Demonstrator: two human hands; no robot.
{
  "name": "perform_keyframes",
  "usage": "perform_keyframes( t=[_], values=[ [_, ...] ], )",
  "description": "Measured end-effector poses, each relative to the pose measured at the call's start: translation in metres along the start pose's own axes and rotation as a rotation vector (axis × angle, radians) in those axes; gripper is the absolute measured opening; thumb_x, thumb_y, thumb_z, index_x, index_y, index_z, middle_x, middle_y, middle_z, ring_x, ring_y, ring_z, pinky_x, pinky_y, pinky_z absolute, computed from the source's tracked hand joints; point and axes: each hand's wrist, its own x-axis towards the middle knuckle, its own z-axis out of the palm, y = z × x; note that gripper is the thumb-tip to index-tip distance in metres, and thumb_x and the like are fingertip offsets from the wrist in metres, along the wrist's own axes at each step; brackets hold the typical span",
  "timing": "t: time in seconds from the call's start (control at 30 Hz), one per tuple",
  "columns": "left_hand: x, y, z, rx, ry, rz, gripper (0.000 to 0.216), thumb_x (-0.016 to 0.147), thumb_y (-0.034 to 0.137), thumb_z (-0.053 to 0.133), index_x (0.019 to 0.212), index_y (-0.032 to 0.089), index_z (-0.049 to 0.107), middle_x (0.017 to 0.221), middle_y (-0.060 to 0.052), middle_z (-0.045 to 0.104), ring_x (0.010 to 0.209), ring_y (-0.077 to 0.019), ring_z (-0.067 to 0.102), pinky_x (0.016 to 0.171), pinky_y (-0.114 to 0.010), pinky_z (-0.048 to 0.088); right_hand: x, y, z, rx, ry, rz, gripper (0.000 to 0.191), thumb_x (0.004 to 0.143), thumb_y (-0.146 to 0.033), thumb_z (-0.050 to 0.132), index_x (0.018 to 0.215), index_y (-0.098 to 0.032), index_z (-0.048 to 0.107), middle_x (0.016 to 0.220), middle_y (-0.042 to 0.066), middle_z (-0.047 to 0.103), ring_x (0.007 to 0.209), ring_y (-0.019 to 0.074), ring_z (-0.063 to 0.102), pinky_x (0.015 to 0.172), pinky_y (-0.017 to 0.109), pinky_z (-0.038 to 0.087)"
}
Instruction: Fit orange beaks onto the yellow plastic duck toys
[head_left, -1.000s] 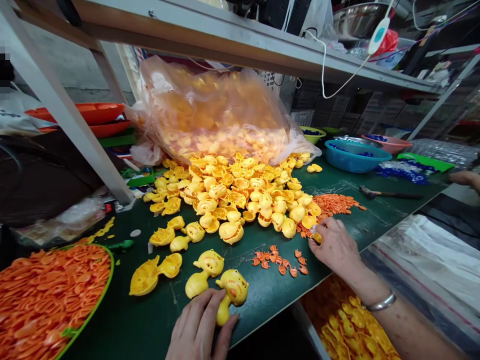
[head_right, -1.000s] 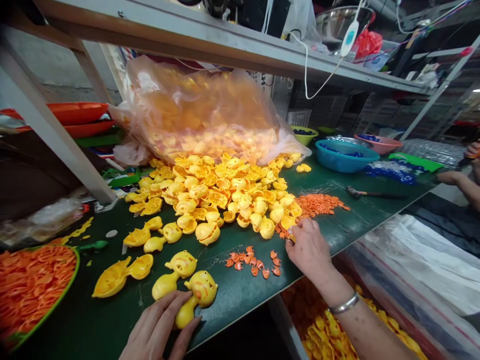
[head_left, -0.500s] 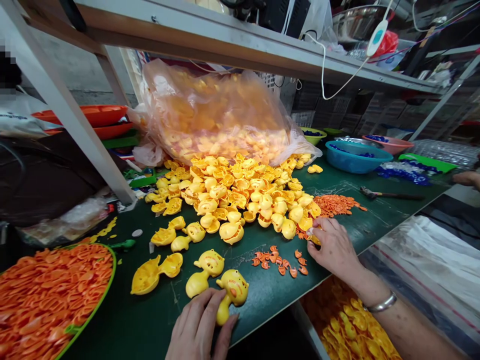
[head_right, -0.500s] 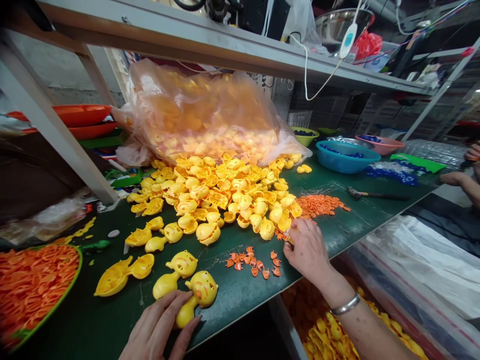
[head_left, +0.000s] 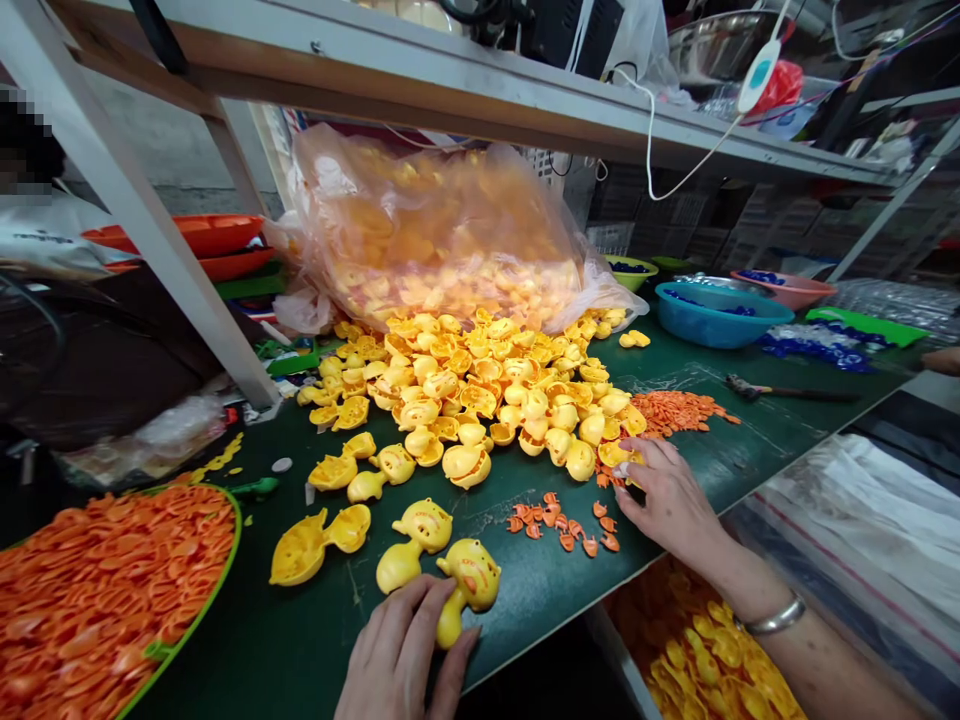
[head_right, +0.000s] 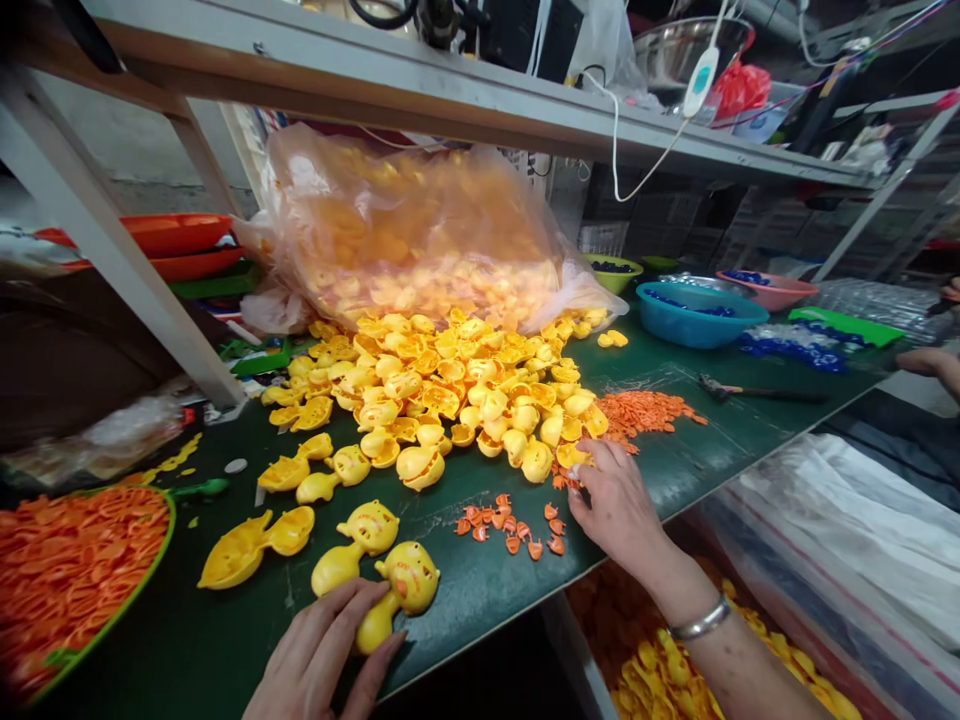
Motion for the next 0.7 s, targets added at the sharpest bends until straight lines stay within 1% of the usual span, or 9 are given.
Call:
perform_keyframes(
  t=[0.07,0.13,0.17,0.23,0.3,0.37,0.5,0.63,0.7],
  values=[
    [0.0,0.002,0.0,-0.01,-0.002,-0.012,0.039,0.084,0.045,0.056,0.117,0.023,0.051,0.107,-0.006,0.06,0.098,-0.0178,0.06,0.081,-0.028,0.053,-0.003,-0.004,-0.004,0.086,0.069,0.015,0.017,0.081,-0.024,0.051,0.084,-0.014,0.066,0.113,0.016,0.059,0.109,0.0296,0.049,0.094,0.046,0.041],
    [0.001,0.005,-0.001,-0.022,-0.005,-0.023,0.038,0.085,0.041,0.056,0.117,0.022,0.051,0.107,-0.007,0.06,0.099,-0.0181,0.059,0.082,-0.029,0.053,-0.008,-0.017,-0.012,0.265,0.089,0.104,0.023,0.086,-0.03,0.048,0.093,-0.014,0.064,0.105,0.014,0.064,0.101,0.0264,0.057,0.091,0.044,0.045],
    [0.0,0.006,-0.002,-0.03,-0.009,-0.026,0.037,0.085,0.039,0.057,0.117,0.022,0.051,0.107,-0.007,0.06,0.099,-0.0183,0.059,0.082,-0.029,0.053,-0.011,-0.026,-0.017,0.379,0.058,0.169,0.026,0.088,-0.033,0.047,0.098,-0.016,0.064,0.1,0.011,0.066,0.095,0.0241,0.06,0.087,0.041,0.047],
    [0.0,0.009,-0.005,-0.046,-0.025,-0.043,0.037,0.085,0.034,0.056,0.119,0.021,0.05,0.109,-0.008,0.059,0.101,-0.0187,0.058,0.084,-0.03,0.052,-0.016,-0.05,-0.028,0.614,-0.098,0.277,0.028,0.091,-0.038,0.046,0.103,-0.02,0.063,0.098,0.007,0.068,0.089,0.0199,0.063,0.081,0.034,0.051],
    [0.0,0.013,-0.01,-0.065,-0.056,-0.067,0.04,0.086,0.03,0.054,0.123,0.02,0.047,0.111,-0.009,0.058,0.103,-0.0189,0.057,0.085,-0.03,0.051,-0.019,-0.078,-0.036,0.789,-0.242,0.275,0.025,0.091,-0.04,0.048,0.098,-0.024,0.066,0.095,0.003,0.068,0.089,0.0173,0.063,0.08,0.028,0.05],
    [0.001,0.017,-0.014,-0.073,-0.11,-0.103,0.042,0.087,0.028,0.052,0.128,0.02,0.044,0.114,-0.009,0.057,0.104,-0.0194,0.056,0.085,-0.032,0.051,-0.02,-0.103,-0.039,0.913,-0.322,0.238,0.023,0.09,-0.038,0.05,0.09,-0.025,0.068,0.093,0.001,0.067,0.09,0.0156,0.062,0.082,0.025,0.049],
    [0.006,0.025,-0.019,-0.052,-0.218,-0.158,0.043,0.088,0.029,0.048,0.131,0.02,0.043,0.115,-0.01,0.057,0.102,-0.0206,0.056,0.084,-0.036,0.051,-0.023,-0.135,-0.03,1.005,-0.381,0.19,0.021,0.09,-0.028,0.049,0.083,-0.022,0.068,0.09,0.002,0.064,0.084,0.0142,0.061,0.076,0.024,0.049],
    [0.01,0.027,-0.018,-0.038,-0.247,-0.154,0.041,0.089,0.029,0.046,0.129,0.02,0.045,0.112,-0.009,0.057,0.099,-0.0205,0.056,0.081,-0.037,0.05,-0.03,-0.146,-0.018,1.019,-0.378,0.198,0.022,0.089,-0.025,0.05,0.076,-0.021,0.067,0.08,0.002,0.064,0.076,0.0145,0.061,0.07,0.024,0.049],
    [0.01,0.027,-0.017,-0.032,-0.252,-0.151,0.041,0.09,0.028,0.045,0.129,0.019,0.046,0.111,-0.009,0.058,0.098,-0.0204,0.055,0.081,-0.037,0.05,-0.033,-0.147,-0.016,1.014,-0.338,0.222,0.018,0.087,-0.023,0.052,0.079,-0.021,0.068,0.081,0.003,0.066,0.075,0.0146,0.062,0.069,0.023,0.049]
  ],
)
